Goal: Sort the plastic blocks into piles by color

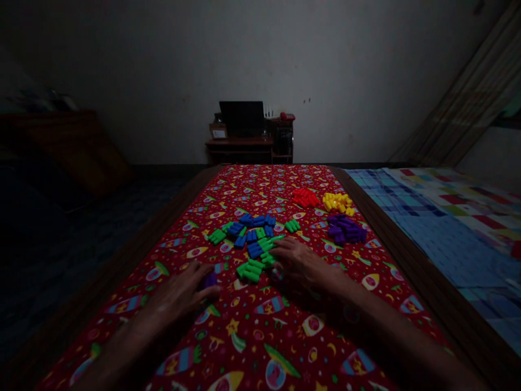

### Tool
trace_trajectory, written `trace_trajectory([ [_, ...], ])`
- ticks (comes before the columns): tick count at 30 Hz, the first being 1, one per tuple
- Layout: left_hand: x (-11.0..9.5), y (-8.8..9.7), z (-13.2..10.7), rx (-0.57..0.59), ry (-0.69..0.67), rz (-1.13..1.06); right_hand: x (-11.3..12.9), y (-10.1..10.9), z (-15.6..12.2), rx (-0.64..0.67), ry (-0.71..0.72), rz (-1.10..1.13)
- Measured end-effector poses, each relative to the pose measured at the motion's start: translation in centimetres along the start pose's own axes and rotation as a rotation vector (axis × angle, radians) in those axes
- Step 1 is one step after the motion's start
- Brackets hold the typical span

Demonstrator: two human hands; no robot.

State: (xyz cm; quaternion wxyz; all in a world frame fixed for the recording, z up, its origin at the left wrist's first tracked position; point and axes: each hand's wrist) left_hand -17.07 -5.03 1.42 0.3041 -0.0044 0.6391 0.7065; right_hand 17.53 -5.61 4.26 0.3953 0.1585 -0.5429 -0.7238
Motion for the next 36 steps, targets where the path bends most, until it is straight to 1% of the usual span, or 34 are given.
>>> trace_trajectory([
  [2, -0.3, -0.9, -0.9, 0.035, 0.004, -0.026, 1.5, -1.7, 0.5, 0.041, 0.094, -0.065],
  [3, -0.8, -1.4, -0.7, 0.039, 0.0, -0.057, 2.0, -2.4, 0.7, 0.071, 0.139, -0.1],
  [4, -1.4, -1.9, -0.1, 0.024, -0.009, -0.092, 2.3, -3.1, 0.8, 0.095, 0.171, -0.13],
  [6, -2.7, -2.3, 2.1, -0.016, -0.041, -0.163, 2.2, -3.8, 1.0, 0.107, 0.16, -0.17],
  [9, -4.5, -1.9, 6.1, -0.123, -0.097, -0.265, 0.8, -3.4, 1.0, 0.05, 0.063, -0.156],
  [11, -5.9, -1.5, 8.2, -0.188, -0.099, -0.358, -0.1, -2.5, 0.9, -0.048, 0.034, -0.055],
  [12, -6.7, -1.4, 9.0, -0.196, -0.083, -0.421, -0.4, -2.0, 0.9, -0.123, 0.024, 0.013],
  [13, -7.5, -1.5, 9.7, -0.182, -0.058, -0.505, -0.7, -1.5, 0.9, -0.206, 0.008, 0.079],
  [14, -8.4, -1.8, 10.2, -0.144, -0.028, -0.608, -0.8, -1.1, 0.9, -0.283, -0.005, 0.131],
  [16, -10.3, -2.7, 10.9, -0.024, 0.031, -0.834, -0.9, -0.5, 1.0, -0.375, -0.009, 0.168],
  [17, -11.2, -3.3, 11.1, 0.039, 0.054, -0.928, -1.0, -0.3, 1.0, -0.377, 0.003, 0.149],
  [19, -12.5, -4.3, 11.2, 0.138, 0.077, -1.042, -1.4, 0.3, 1.0, -0.317, 0.01, 0.059],
  [21, -13.1, -4.8, 11.1, 0.192, 0.048, -1.046, -2.2, 1.3, 0.9, -0.249, -0.054, -0.055],
  [23, -13.0, -4.5, 11.0, 0.172, -0.051, -0.916, -3.5, 3.0, 0.5, -0.24, -0.184, -0.13],
  [26, -11.6, -3.0, 11.2, 0.027, -0.227, -0.597, -6.4, 6.4, -1.1, -0.314, -0.438, -0.149],
  [28, -10.0, -2.2, 11.7, -0.066, -0.272, -0.451, -8.6, 8.4, -2.7, -0.32, -0.625, -0.146],
  [30, -8.1, -1.6, 12.4, -0.143, -0.262, -0.353, -10.7, 9.7, -4.5, -0.268, -0.762, -0.157],
  [31, -7.1, -1.5, 12.8, -0.188, -0.243, -0.31, -11.5, 9.9, -5.3, -0.226, -0.803, -0.17],
  [33, -5.0, -1.4, 13.5, -0.28, -0.188, -0.238, -12.7, 9.9, -6.5, -0.136, -0.835, -0.216],
  [36, -2.2, -1.6, 13.8, -0.369, -0.083, -0.184, -13.3, 9.4, -7.3, -0.016, -0.847, -0.293],
])
Point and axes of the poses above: each hand's wrist, its own z-axis towards the middle knuckle, its own y-axis out of the back of the hand, x = y × z, and after that the axes turned 6 degrees about -z, right-handed
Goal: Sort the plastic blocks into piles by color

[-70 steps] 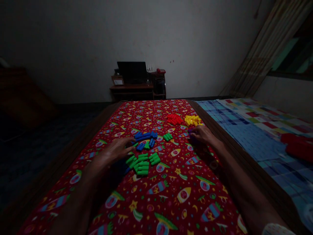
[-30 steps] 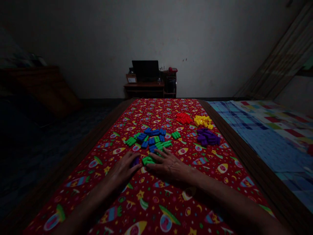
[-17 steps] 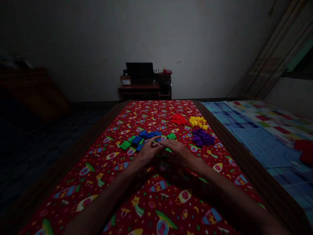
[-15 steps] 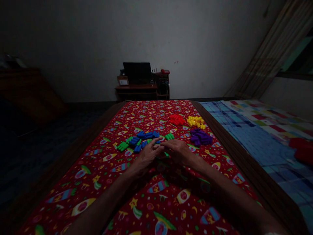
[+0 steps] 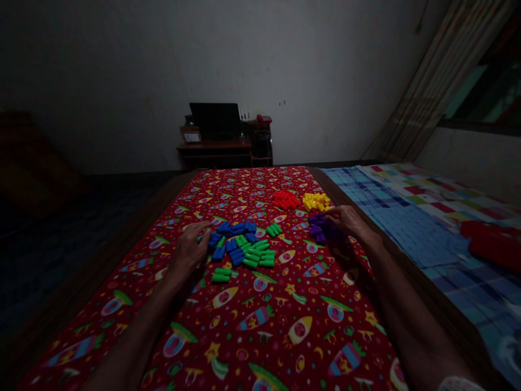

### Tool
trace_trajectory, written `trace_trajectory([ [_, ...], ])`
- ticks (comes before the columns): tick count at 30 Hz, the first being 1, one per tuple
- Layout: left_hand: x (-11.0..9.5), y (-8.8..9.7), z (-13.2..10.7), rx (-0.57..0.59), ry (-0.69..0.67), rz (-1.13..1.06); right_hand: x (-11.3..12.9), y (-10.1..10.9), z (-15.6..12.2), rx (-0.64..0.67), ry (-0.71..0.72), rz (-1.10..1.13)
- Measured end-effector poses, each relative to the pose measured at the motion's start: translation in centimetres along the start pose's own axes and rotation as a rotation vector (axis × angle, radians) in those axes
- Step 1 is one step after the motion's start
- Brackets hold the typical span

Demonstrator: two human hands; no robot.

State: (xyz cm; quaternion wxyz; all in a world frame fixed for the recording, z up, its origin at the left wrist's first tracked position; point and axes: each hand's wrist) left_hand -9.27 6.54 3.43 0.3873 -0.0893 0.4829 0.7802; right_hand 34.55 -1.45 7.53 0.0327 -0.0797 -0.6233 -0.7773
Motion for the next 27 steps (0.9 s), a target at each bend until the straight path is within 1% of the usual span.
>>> trace_trajectory([
  [2, 1.4, 0.1, -0.3, -0.042, 0.044, 0.024, 0.1, -0.2, -0.1, 0.03, -0.006, -0.053],
  [4, 2.4, 0.0, -0.8, -0.072, 0.072, 0.034, 0.5, -0.1, -0.1, 0.02, -0.005, -0.067],
  [7, 3.5, -0.3, -1.3, -0.085, 0.112, 0.018, 1.7, 0.3, -0.1, -0.115, -0.014, 0.023],
  [9, 4.1, -0.7, -1.5, -0.088, 0.16, -0.023, 3.3, 0.0, -0.3, -0.194, 0.008, 0.167],
  [11, 4.6, -1.1, -1.5, -0.086, 0.221, -0.07, 5.6, -1.3, -0.5, -0.177, 0.091, 0.352],
  [13, 4.9, -1.4, -1.5, -0.073, 0.269, -0.103, 8.2, -3.6, -0.6, -0.104, 0.214, 0.508],
  [14, 4.9, -1.5, -1.6, -0.061, 0.283, -0.112, 9.4, -5.0, -0.5, -0.082, 0.269, 0.545],
  [16, 4.8, -1.7, -1.6, -0.023, 0.289, -0.125, 11.5, -8.0, 0.2, -0.098, 0.311, 0.521],
  [17, 4.8, -1.8, -1.4, 0.002, 0.28, -0.137, 12.4, -9.3, 0.8, -0.099, 0.298, 0.49],
  [19, 4.6, -2.1, -0.7, 0.078, 0.237, -0.173, 13.9, -11.3, 2.3, -0.09, 0.247, 0.44],
  [20, 4.5, -2.4, -0.1, 0.119, 0.209, -0.193, 14.6, -11.9, 3.1, -0.077, 0.236, 0.434],
  [22, 4.3, -3.0, 1.4, 0.203, 0.152, -0.229, 16.1, -12.6, 4.5, -0.05, 0.263, 0.457],
  [24, 3.8, -3.8, 2.9, 0.294, 0.081, -0.248, 17.9, -12.7, 5.2, -0.007, 0.338, 0.511],
  [27, 2.9, -4.6, 4.3, 0.41, -0.029, -0.254, 20.5, -12.2, 4.9, 0.07, 0.448, 0.626],
])
Point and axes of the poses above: each hand's wrist, its own z-axis towards the middle knuckle, its own y-axis out of the back of the hand, x = y × z, and after that the axes turned 6 degrees about -z, right-handed
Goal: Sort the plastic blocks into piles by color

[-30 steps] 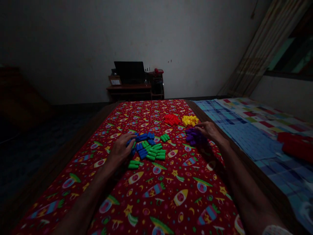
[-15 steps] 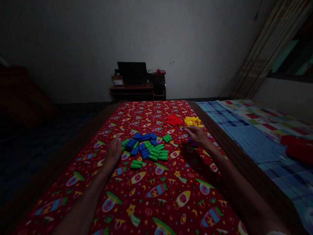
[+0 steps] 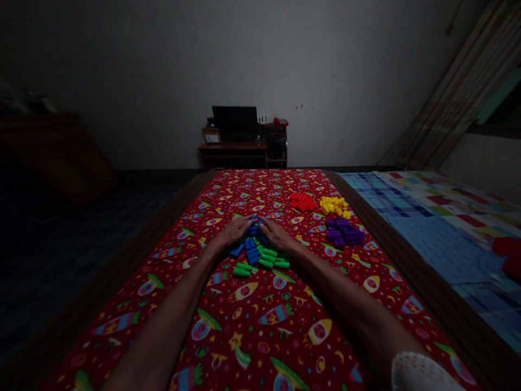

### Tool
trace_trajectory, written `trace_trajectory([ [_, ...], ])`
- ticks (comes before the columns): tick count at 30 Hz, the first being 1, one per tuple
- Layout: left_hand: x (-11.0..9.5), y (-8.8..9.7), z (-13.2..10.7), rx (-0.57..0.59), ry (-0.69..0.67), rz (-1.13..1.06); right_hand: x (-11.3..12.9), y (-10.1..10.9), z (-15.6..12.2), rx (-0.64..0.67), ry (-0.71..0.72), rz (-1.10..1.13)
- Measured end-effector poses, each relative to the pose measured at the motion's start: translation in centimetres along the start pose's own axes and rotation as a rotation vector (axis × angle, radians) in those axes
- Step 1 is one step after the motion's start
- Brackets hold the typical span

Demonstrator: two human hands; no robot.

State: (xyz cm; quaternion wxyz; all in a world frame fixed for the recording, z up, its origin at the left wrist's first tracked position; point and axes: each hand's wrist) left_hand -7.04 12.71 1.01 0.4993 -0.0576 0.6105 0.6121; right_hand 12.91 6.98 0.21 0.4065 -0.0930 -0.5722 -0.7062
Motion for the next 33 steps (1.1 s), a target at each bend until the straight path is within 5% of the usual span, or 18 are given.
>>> trace_trajectory([
  [4, -1.1, 0.1, -1.1, 0.011, -0.033, 0.031, 2.9, 0.0, -1.0, 0.081, 0.073, 0.135],
  [9, -2.1, 1.3, -5.5, 0.062, -0.06, -0.028, 3.3, 3.0, -4.5, 0.064, 0.053, 0.139],
  [13, -2.2, 1.3, -7.4, -0.134, 0.077, -0.129, 2.0, 4.4, -7.1, 0.13, 0.115, -0.041],
  [18, -1.3, 0.6, -7.3, -0.379, 0.151, -0.29, 2.2, 2.5, -6.7, 0.122, 0.072, -0.193],
  [25, -0.4, 0.8, -7.4, -0.369, 0.17, -0.172, 3.8, 0.0, -4.2, 0.115, 0.009, -0.079],
  [33, 0.1, 1.1, -7.2, -0.318, 0.171, -0.195, 1.2, 6.4, -4.1, 0.004, -0.117, -0.18],
])
Point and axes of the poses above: each hand's wrist, its own z-axis towards the middle knuckle, its own y-axis out of the back of the hand, x = y × z, and after that the axes turned 6 degrees about -z, right-handed
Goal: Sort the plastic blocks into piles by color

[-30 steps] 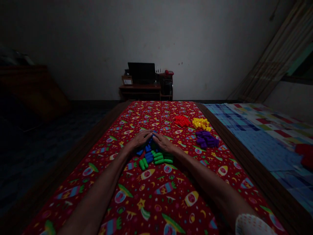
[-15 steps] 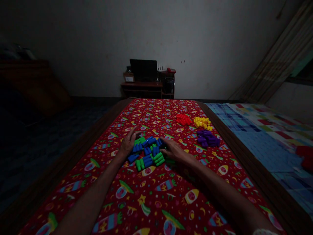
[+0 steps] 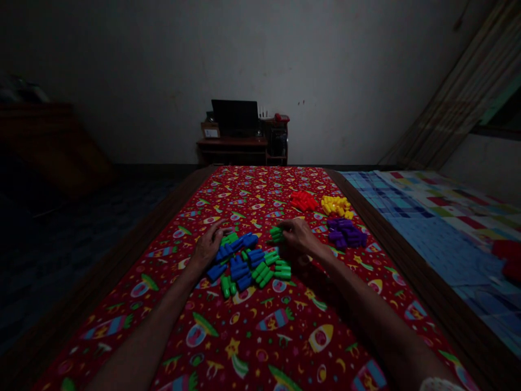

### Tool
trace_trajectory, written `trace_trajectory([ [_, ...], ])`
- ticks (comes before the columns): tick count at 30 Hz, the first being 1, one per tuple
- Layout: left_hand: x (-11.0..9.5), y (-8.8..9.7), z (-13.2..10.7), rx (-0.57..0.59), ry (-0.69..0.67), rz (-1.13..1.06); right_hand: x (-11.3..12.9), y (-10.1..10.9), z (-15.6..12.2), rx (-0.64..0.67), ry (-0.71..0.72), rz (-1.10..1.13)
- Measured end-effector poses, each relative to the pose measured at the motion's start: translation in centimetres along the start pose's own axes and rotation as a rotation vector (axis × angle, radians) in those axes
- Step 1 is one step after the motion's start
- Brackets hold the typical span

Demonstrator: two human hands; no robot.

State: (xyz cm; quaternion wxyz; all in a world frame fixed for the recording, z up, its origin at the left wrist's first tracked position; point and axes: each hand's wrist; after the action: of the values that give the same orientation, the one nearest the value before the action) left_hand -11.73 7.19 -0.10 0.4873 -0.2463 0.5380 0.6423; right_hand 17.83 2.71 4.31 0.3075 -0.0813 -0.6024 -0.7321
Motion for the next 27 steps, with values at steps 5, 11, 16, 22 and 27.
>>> trace_trajectory([
  [5, -0.4, 0.0, -0.1, 0.01, 0.041, 0.036, -4.4, 2.2, 0.4, -0.115, -0.248, -0.093],
  [11, -0.1, 0.2, 0.0, 0.008, 0.037, 0.049, -3.6, 3.2, -0.3, -0.183, -0.184, -0.297],
  [16, 0.2, 0.3, 0.0, 0.005, 0.031, 0.075, 2.3, 2.7, -1.2, 0.36, 0.13, -0.189],
  [22, 0.1, 0.4, 0.0, 0.038, 0.006, 0.086, 5.0, 0.2, -2.1, 0.461, 0.241, -0.34],
  [27, 0.0, 0.5, 0.0, 0.041, 0.025, 0.099, 1.0, 1.6, -1.3, 0.276, 0.09, -0.412],
])
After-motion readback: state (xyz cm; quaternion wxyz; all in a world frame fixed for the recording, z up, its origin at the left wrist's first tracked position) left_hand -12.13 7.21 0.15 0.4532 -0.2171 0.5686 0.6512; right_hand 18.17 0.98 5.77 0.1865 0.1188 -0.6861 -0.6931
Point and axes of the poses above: each hand's wrist, its own z-axis towards the middle knuckle, its own y-axis out of the back of the hand, x = y × z, and after that the axes turned 6 degrees about -z, right-handed
